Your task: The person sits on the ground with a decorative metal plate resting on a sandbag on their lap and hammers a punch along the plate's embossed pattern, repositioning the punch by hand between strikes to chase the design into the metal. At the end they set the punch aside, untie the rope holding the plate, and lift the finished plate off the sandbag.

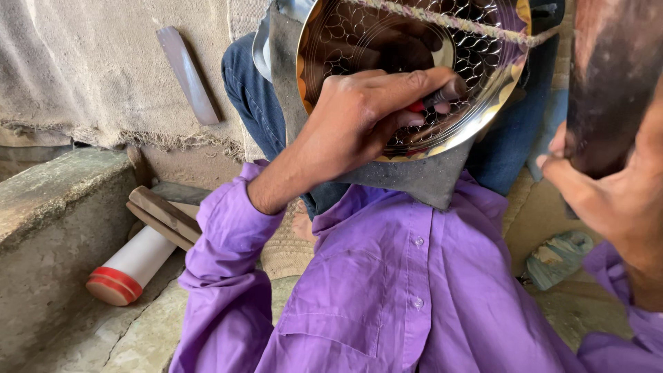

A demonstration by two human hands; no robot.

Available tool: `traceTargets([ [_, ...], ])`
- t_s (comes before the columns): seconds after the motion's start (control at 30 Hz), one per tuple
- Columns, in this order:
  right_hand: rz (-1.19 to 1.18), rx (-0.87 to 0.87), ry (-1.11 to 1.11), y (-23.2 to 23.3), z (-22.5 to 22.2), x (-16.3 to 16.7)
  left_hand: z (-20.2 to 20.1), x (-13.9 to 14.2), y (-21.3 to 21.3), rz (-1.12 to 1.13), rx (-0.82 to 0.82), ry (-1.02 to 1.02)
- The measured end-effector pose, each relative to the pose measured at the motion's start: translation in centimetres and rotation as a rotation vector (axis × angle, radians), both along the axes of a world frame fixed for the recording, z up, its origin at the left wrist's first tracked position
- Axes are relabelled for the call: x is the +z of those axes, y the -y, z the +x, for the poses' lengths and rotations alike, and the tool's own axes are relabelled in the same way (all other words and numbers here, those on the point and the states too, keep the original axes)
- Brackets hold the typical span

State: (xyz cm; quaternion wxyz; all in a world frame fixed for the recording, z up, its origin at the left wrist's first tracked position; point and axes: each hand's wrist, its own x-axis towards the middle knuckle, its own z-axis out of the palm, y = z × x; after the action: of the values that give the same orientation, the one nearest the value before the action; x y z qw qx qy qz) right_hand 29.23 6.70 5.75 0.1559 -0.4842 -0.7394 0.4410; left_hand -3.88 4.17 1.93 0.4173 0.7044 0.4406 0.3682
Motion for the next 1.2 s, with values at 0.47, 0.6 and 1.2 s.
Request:
traceTargets([
  [0.47, 0.020, 0.488, 0.424, -8.4, -1.9, 0.3, 4.4, 0.1, 4.6, -0.134, 0.723, 0.039],
  [0.6, 0.047, 0.626, 0.582, -9.8, -1.2, -0.4, 4.5, 0.1, 4.6, -0.144, 0.761, 0.035],
  [1.2, 0.001, 0.032, 0.041, 1.6, 1.5, -1.2, -0.1, 0.2, -0.6, -0.111, -0.102, 0.030],
])
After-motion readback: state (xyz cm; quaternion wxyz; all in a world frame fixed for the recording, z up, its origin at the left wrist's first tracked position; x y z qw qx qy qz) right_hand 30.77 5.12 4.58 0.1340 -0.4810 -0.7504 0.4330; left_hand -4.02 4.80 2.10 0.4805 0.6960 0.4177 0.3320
